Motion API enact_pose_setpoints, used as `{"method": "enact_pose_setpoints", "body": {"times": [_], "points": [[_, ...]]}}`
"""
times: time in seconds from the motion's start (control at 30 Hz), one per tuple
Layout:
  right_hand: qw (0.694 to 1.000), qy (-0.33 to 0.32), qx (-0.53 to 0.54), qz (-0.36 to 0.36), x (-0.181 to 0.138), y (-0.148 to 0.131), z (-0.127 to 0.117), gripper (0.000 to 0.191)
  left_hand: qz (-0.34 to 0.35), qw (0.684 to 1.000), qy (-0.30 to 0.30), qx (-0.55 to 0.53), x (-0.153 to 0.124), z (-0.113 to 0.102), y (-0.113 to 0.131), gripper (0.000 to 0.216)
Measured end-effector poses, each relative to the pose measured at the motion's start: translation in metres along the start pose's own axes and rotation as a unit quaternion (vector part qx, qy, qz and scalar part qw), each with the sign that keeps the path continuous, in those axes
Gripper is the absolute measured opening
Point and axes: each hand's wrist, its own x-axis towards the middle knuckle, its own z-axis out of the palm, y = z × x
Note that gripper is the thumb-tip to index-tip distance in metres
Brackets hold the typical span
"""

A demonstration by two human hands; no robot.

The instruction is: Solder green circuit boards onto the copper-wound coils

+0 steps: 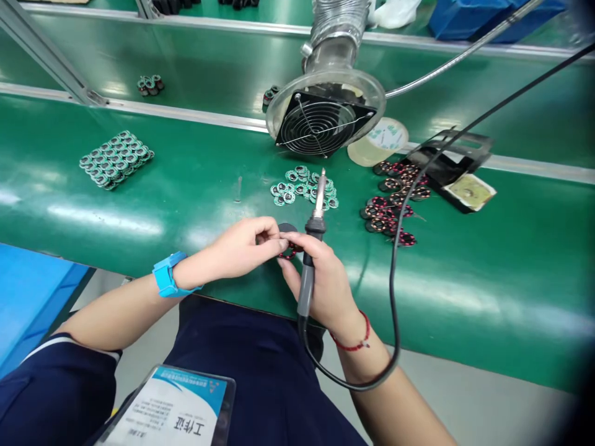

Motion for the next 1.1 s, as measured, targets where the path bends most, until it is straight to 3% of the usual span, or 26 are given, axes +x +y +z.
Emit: {"method": "enact_pose_setpoints", "body": {"times": [0.1,0.3,0.5,0.63,0.87,1.0,1.1], "points": [[1.000,-0.021,-0.009,0.006,-0.002,0.001,-0.004,0.050,-0.001,1.000,0.019,-0.008,0.006,-0.002,0.001,0.021],[0.998,-0.027,0.011,0.049,-0.003,0.024,-0.017,0.043,-0.006,0.984,0.149,-0.095,0.018,-0.030,-0.002,0.018],[0.990,-0.064,0.082,0.093,0.006,0.050,-0.003,0.042,-0.014,0.994,0.107,0.035,0.037,-0.046,-0.015,0.009],[0.992,-0.099,0.036,0.064,0.007,0.056,0.009,0.033,-0.004,0.983,0.101,0.151,0.065,-0.045,-0.025,0.003],[0.993,-0.050,0.084,0.064,0.000,0.056,0.004,0.047,0.072,0.927,0.103,0.353,0.103,-0.029,-0.021,0.031],[0.993,-0.026,0.088,0.072,-0.001,0.055,0.001,0.047,0.076,0.912,0.082,0.395,0.108,-0.025,-0.019,0.026],[0.993,-0.014,0.087,0.074,-0.001,0.056,0.001,0.045,0.087,0.920,0.117,0.364,0.106,-0.026,-0.020,0.019]]}}
